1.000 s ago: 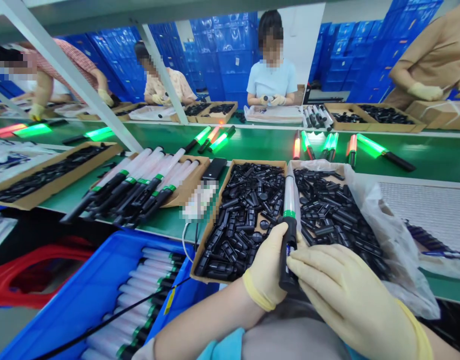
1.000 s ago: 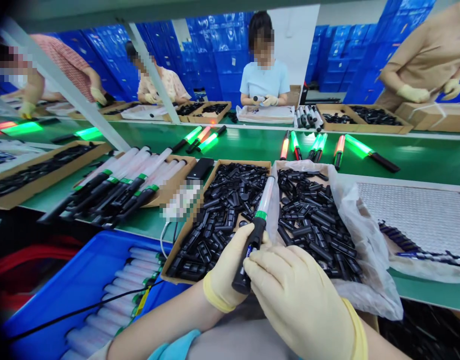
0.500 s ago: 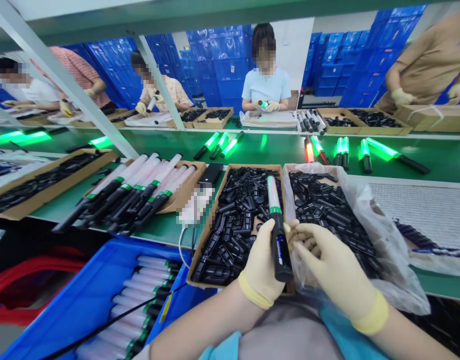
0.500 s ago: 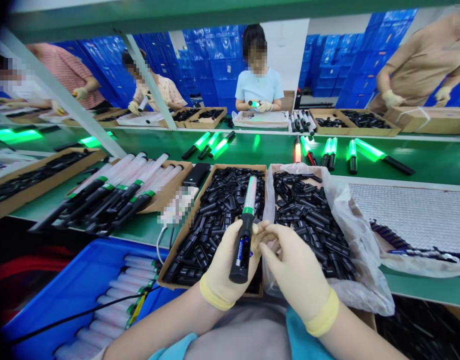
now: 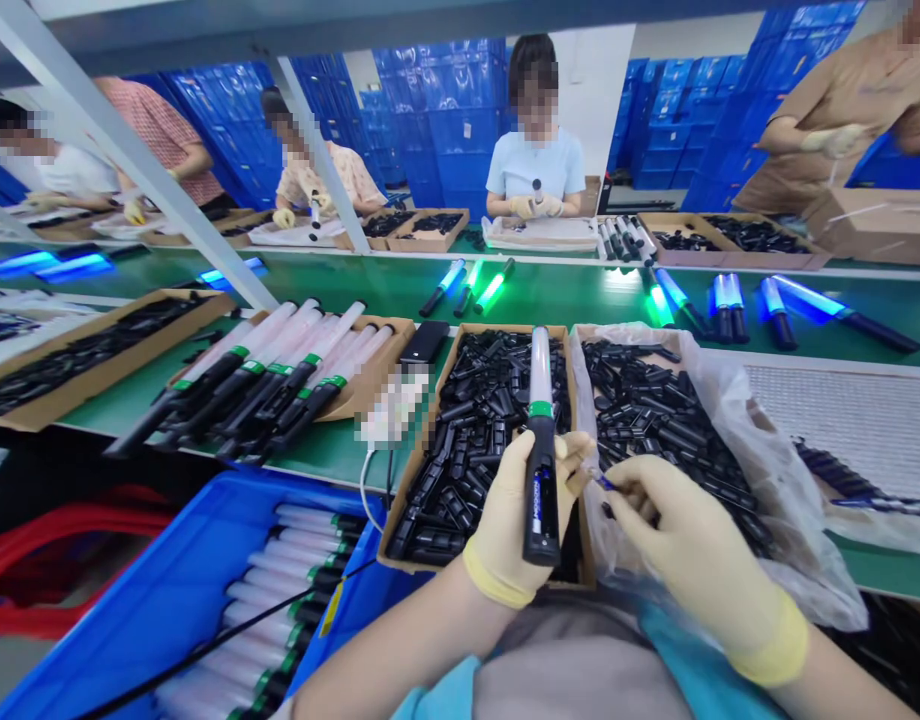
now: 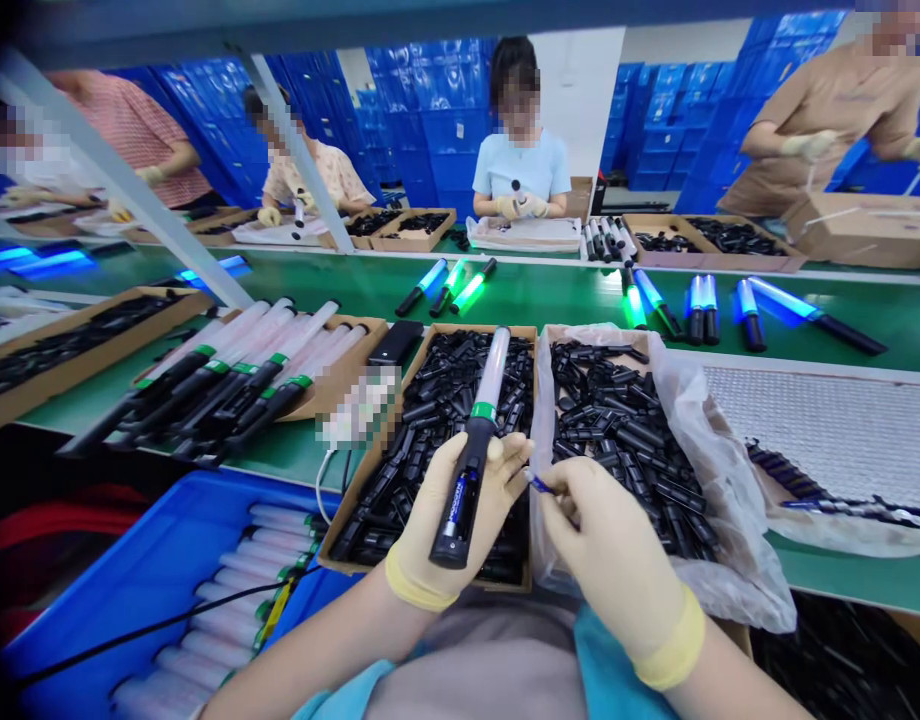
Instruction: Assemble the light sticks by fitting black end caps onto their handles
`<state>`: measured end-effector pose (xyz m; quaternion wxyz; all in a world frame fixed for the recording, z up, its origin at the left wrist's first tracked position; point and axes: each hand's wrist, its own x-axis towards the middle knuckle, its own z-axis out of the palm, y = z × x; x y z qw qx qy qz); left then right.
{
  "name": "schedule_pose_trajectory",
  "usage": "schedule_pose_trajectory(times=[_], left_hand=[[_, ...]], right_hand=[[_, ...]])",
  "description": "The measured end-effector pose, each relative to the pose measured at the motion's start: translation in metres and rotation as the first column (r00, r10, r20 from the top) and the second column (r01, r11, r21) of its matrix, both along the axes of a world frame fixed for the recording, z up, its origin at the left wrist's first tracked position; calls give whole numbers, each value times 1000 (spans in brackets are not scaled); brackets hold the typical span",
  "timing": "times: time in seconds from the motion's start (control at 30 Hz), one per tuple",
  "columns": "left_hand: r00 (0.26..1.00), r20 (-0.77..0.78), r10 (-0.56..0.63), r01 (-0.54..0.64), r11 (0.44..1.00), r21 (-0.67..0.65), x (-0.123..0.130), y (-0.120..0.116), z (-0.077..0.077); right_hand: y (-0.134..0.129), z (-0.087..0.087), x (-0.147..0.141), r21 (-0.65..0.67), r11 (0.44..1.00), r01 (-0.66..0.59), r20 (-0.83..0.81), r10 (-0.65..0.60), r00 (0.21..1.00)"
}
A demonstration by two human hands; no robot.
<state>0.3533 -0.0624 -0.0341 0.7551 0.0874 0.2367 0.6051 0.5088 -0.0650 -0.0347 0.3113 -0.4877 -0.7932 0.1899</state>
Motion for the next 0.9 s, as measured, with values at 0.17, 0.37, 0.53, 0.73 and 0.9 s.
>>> schedule_pose_trajectory(times=[0.17,0.37,0.53,0.73,0.9], left_hand=[[968,-53,-247,247,969,9,-10,-5,-2],[912,-22,-410,411,910,51,-5,-9,-10],[934,-43,-355,355,935,-6,-3,-11,-10],[975,-82,-204,201,979,-44,3,-12,-3],[985,-2,-170,169,982,-79,5,-10,-5]], right_hand=[[-7,7,21,62,996,-67,-71,72,995],[-9,20,22,138,986,-98,-44,105,993],[-16,23,12,-49,991,-128,-259,111,959],[-26,30,-12,-187,964,-187,-395,100,913],[-24,34,-17,-96,984,-149,-172,131,976]])
